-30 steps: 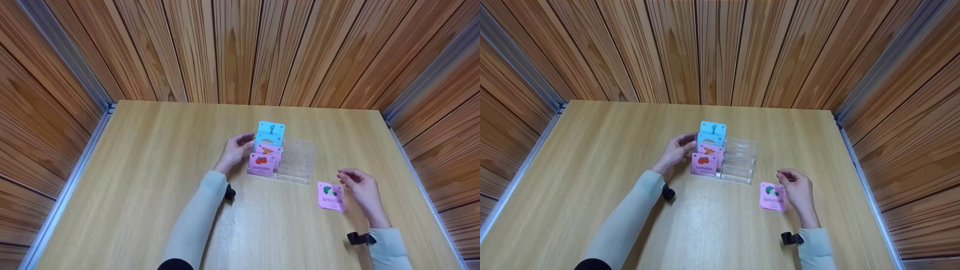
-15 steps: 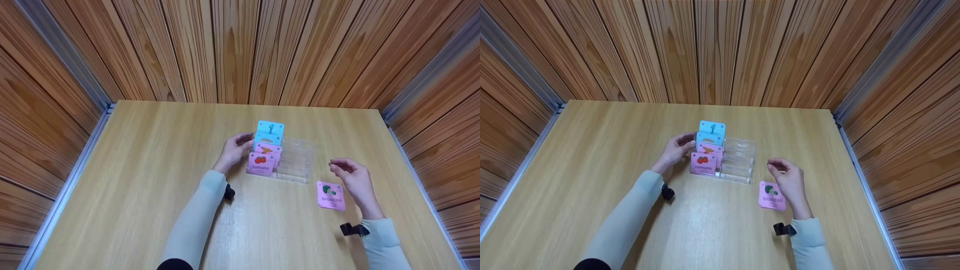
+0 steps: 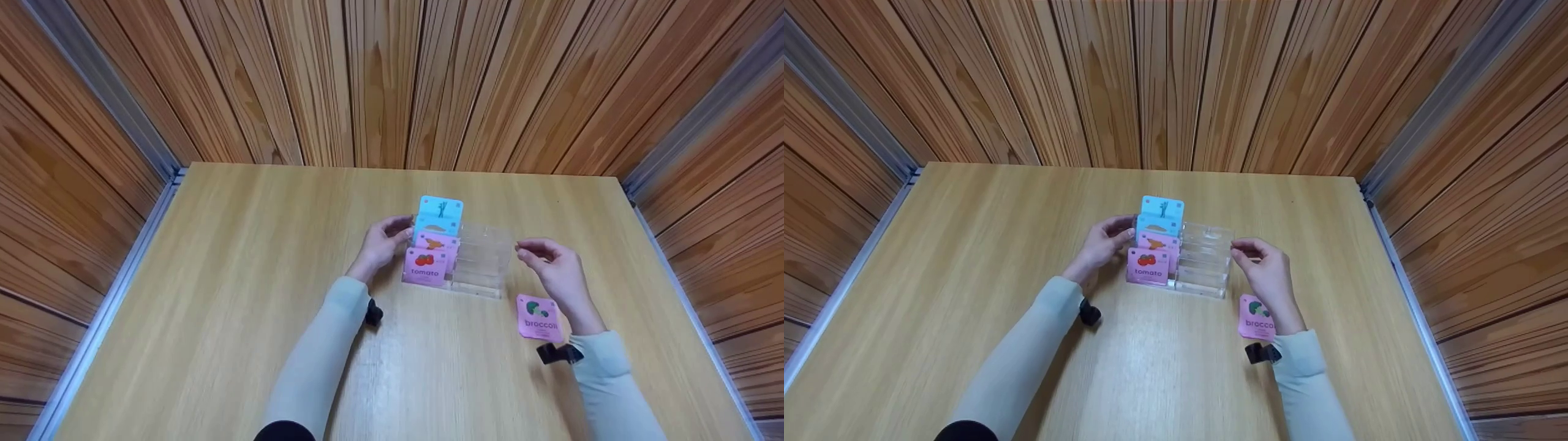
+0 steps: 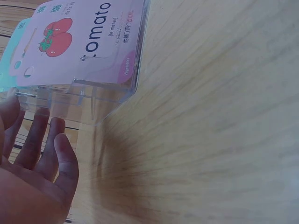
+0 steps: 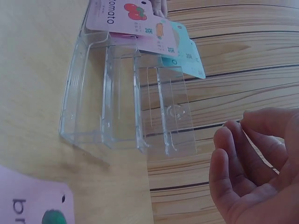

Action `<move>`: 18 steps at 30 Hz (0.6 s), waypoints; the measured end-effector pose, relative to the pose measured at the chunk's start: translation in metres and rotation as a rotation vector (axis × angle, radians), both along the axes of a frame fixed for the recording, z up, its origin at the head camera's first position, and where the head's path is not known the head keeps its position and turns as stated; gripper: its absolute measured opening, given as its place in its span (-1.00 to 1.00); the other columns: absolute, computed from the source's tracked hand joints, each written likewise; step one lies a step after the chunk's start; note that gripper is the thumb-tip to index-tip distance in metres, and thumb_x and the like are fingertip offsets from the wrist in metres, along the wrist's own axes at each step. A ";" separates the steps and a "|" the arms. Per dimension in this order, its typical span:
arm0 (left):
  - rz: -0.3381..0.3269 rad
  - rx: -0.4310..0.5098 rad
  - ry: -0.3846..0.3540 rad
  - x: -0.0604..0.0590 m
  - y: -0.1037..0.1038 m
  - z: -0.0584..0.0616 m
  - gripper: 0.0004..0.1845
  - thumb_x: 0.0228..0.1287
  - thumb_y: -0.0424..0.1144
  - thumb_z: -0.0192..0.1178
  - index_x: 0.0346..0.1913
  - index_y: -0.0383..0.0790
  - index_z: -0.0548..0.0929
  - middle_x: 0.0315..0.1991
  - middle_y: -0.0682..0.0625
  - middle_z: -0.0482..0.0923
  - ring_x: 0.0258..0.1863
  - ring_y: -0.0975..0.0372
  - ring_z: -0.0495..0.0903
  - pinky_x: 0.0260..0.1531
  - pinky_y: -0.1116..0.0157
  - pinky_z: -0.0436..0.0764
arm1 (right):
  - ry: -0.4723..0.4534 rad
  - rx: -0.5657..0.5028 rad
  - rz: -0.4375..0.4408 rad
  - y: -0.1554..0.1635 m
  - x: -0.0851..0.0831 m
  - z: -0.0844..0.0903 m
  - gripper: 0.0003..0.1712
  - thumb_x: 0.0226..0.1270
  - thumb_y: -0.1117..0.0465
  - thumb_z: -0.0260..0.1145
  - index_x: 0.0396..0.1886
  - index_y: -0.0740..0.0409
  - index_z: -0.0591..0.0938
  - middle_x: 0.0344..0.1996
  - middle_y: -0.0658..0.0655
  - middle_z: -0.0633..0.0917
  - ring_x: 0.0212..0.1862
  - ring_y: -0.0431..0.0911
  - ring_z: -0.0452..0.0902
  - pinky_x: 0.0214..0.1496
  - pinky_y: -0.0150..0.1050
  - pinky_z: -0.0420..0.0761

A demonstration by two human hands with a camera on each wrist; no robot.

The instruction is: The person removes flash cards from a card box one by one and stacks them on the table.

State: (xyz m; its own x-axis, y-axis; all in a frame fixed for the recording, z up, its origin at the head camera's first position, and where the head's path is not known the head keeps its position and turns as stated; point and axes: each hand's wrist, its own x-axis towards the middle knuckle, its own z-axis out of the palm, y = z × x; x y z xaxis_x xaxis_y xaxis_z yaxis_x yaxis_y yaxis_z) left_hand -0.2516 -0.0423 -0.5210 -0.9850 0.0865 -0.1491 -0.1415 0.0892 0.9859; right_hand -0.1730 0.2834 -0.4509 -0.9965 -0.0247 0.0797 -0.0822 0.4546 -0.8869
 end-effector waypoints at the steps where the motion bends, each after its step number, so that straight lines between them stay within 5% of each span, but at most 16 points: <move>1: 0.000 0.000 0.000 0.000 0.000 0.000 -0.64 0.38 -0.21 0.27 0.20 0.07 0.63 0.09 0.16 0.59 0.16 0.25 0.51 0.23 0.21 0.44 | 0.004 -0.008 0.004 -0.002 -0.002 0.000 -0.61 0.43 0.10 0.32 0.08 0.29 0.65 -0.04 0.19 0.70 -0.08 -0.19 0.59 -0.11 -0.43 0.58; 18: -0.015 -0.002 0.007 0.000 -0.001 -0.002 -0.64 0.39 -0.20 0.26 0.20 0.15 0.62 0.09 0.21 0.58 0.16 0.27 0.50 0.23 0.20 0.44 | -0.037 -0.064 0.071 -0.033 -0.034 0.005 -0.61 0.44 0.07 0.31 0.13 0.19 0.63 0.05 0.17 0.65 0.05 -0.04 0.53 0.03 -0.35 0.57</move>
